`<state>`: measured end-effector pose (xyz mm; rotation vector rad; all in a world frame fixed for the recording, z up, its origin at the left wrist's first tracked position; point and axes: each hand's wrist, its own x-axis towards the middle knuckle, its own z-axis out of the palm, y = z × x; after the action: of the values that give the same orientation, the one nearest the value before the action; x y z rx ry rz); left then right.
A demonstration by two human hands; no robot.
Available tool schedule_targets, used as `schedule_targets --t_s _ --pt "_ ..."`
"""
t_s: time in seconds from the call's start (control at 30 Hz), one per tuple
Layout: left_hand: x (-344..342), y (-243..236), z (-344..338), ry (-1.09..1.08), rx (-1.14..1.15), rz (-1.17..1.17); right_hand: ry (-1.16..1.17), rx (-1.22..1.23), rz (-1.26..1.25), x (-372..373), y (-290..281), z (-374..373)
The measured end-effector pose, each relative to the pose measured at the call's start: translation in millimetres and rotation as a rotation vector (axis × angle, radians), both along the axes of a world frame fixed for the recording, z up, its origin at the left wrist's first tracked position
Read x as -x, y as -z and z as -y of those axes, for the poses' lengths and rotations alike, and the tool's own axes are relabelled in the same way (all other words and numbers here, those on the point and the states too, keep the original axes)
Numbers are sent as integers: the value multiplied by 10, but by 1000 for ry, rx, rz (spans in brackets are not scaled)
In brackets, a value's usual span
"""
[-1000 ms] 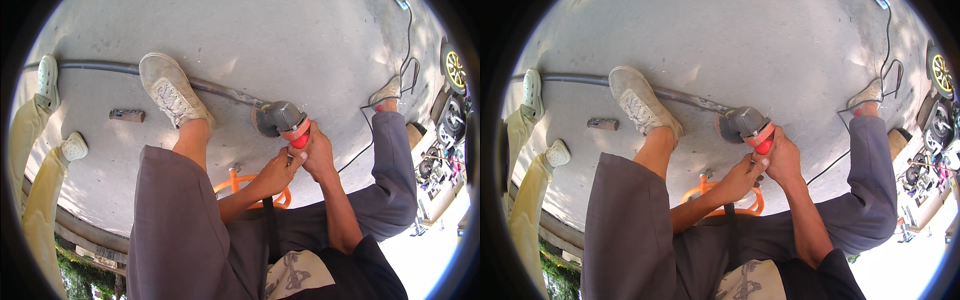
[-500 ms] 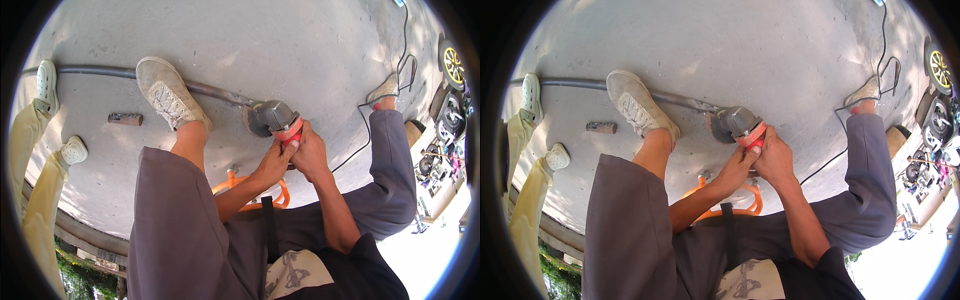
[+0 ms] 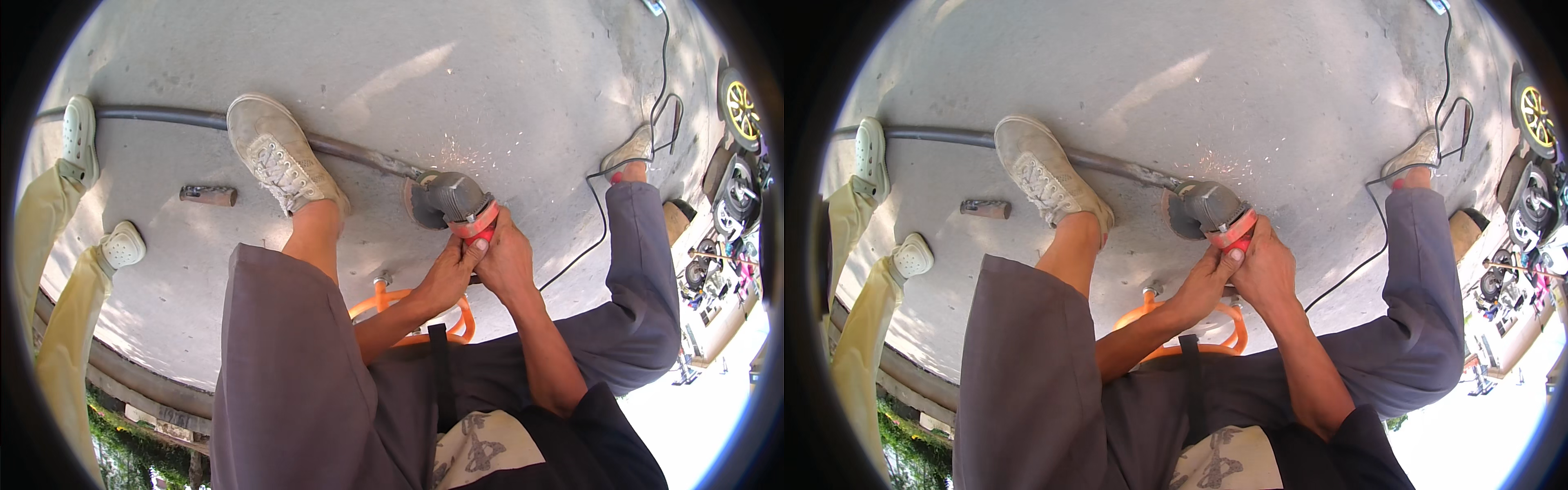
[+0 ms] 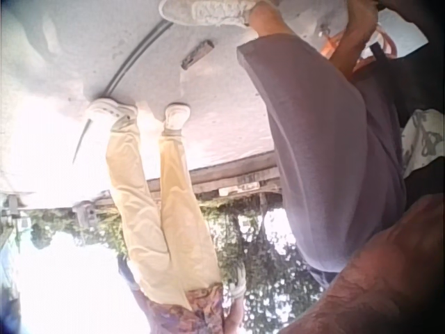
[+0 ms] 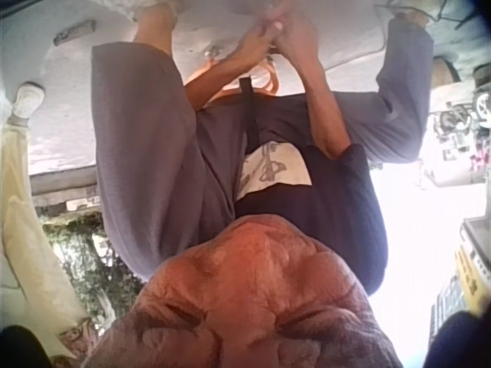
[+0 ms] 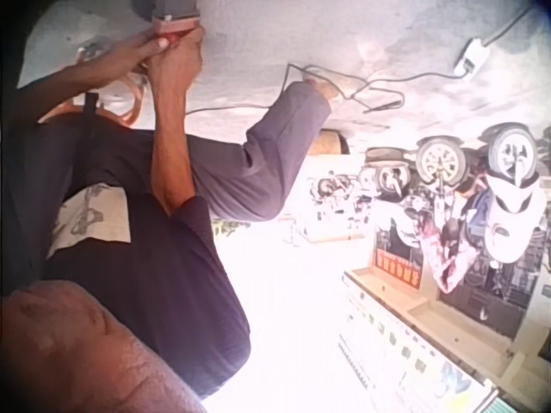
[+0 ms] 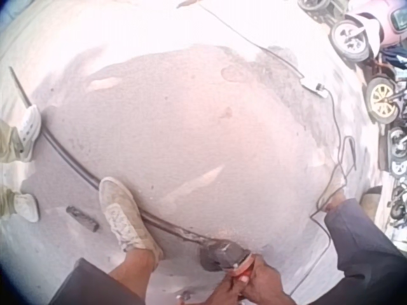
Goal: The person uses a handheld angle grinder to cut a long metal rod lying on a concrete floor. They secure the rod with their left foot while operating the tool with both hands, creating sparks as the blade cuts through the metal. The person pauses to reposition the rod and the grinder, then continues cutting until the rod is severed into two pieces.
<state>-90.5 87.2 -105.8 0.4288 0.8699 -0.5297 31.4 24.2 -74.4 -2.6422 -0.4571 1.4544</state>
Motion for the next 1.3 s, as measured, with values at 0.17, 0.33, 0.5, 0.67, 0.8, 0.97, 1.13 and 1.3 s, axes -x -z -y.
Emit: schedule_targets --t_s 0.17,0.33,0.5,0.67,0.8,0.97,1.13,1.3 --pt "-49 -40 34 -61 39 -8 11 8 13 -36 -17 29" --pt "18 6 50 -43 -24 -5 -11 -55 16 -15 6 -29" --pt "-47 -94 -11 -66 -21 2 -14 -24 10 -30 -14 -46" --pt "-37 -46 -20 -41 -18 -7 -28 -16 -5 -76 -34 -118" --pt "-22 -85 19 -87 -49 17 -9 -9 -19 -54 -61 -113" --pt "-61 -85 -32 -66 -36 3 -46 9 -23 -89 -41 -113" --pt "-73 -117 -54 -64 -37 10 -23 -3 -9 -87 -86 -120" --pt "-67 -79 -64 -53 -58 -12 -47 -17 -9 -89 -38 -118"
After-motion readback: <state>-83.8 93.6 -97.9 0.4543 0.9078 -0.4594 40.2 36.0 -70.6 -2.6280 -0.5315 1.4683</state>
